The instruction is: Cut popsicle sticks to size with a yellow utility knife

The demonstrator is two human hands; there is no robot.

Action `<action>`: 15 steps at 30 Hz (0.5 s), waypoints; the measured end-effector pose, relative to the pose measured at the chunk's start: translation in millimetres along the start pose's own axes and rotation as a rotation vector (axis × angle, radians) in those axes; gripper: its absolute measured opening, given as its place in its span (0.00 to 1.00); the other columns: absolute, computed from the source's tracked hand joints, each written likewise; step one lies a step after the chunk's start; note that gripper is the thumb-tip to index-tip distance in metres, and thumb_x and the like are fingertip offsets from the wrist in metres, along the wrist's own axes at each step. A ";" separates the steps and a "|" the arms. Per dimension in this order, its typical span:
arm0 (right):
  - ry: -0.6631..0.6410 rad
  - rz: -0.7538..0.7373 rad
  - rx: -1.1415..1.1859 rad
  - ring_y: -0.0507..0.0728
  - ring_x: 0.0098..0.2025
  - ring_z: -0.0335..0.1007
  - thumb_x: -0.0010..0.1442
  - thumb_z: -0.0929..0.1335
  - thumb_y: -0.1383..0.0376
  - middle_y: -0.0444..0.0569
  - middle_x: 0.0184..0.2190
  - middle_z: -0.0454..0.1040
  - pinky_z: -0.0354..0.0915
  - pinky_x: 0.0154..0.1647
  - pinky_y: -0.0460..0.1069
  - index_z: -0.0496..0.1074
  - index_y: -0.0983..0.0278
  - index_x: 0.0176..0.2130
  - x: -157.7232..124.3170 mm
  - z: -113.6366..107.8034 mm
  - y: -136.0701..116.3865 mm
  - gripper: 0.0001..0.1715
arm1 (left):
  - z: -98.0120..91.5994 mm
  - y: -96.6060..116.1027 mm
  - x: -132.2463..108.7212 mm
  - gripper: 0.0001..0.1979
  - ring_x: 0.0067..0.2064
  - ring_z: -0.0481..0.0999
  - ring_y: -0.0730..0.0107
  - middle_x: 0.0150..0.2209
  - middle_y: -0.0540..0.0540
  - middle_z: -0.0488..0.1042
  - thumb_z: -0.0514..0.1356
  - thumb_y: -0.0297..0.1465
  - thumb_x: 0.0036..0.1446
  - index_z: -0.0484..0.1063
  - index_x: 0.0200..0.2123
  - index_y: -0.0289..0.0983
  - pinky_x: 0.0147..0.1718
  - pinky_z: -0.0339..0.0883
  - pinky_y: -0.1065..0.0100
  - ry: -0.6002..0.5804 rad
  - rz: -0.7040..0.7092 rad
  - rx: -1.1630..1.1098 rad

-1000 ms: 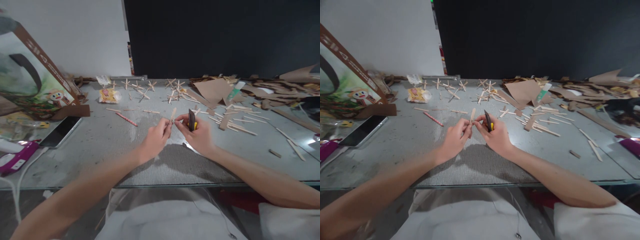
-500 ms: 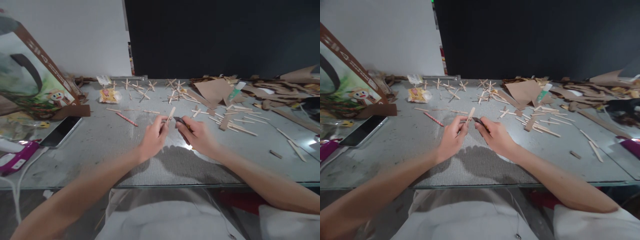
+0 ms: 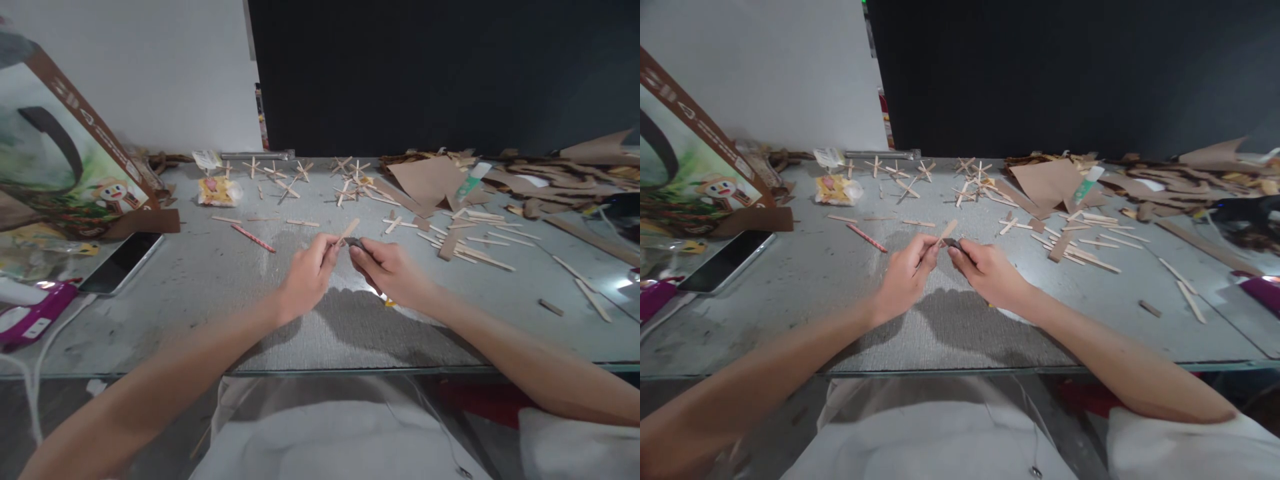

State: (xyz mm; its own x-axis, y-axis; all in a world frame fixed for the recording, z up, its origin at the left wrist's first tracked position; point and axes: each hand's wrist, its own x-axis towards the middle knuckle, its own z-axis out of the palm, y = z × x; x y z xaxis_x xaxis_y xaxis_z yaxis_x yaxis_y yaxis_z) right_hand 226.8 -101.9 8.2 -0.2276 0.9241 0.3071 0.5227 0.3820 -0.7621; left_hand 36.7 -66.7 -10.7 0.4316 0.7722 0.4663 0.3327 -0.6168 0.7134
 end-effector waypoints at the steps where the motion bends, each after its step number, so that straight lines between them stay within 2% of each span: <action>1: -0.014 0.005 0.015 0.52 0.19 0.57 0.71 0.60 0.40 0.39 0.16 0.61 0.53 0.22 0.48 0.61 0.57 0.27 0.3 -0.2 0.8 0.31 | -0.2 0.3 0.0 0.18 0.28 0.69 0.70 0.27 0.52 0.69 0.48 0.44 0.75 0.71 0.48 0.38 0.31 0.61 0.69 -0.004 0.004 -0.003; 10: -0.106 0.012 0.061 0.51 0.18 0.55 0.71 0.60 0.40 0.38 0.16 0.60 0.52 0.20 0.48 0.61 0.58 0.28 1.1 -5.7 4.8 0.30 | -1.5 -1.2 0.7 0.22 0.28 0.67 0.70 0.26 0.51 0.66 0.46 0.49 0.74 0.70 0.48 0.38 0.29 0.61 0.68 -0.078 -0.004 -0.096; 15: -0.128 -0.017 0.035 0.51 0.18 0.54 0.71 0.60 0.40 0.38 0.16 0.60 0.52 0.20 0.47 0.60 0.58 0.28 2.8 -9.7 5.4 0.30 | -1.2 -2.6 3.0 0.21 0.27 0.66 0.70 0.26 0.52 0.64 0.47 0.47 0.75 0.70 0.48 0.38 0.29 0.61 0.68 -0.126 -0.028 -0.190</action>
State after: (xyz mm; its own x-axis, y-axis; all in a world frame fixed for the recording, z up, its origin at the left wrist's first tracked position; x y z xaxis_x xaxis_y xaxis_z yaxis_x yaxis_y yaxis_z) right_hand 237.0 -97.1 10.5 -0.3406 0.9072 0.2468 0.4896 0.3952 -0.7772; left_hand 36.1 -62.6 -10.5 0.5296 0.7561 0.3845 0.1872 -0.5463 0.8164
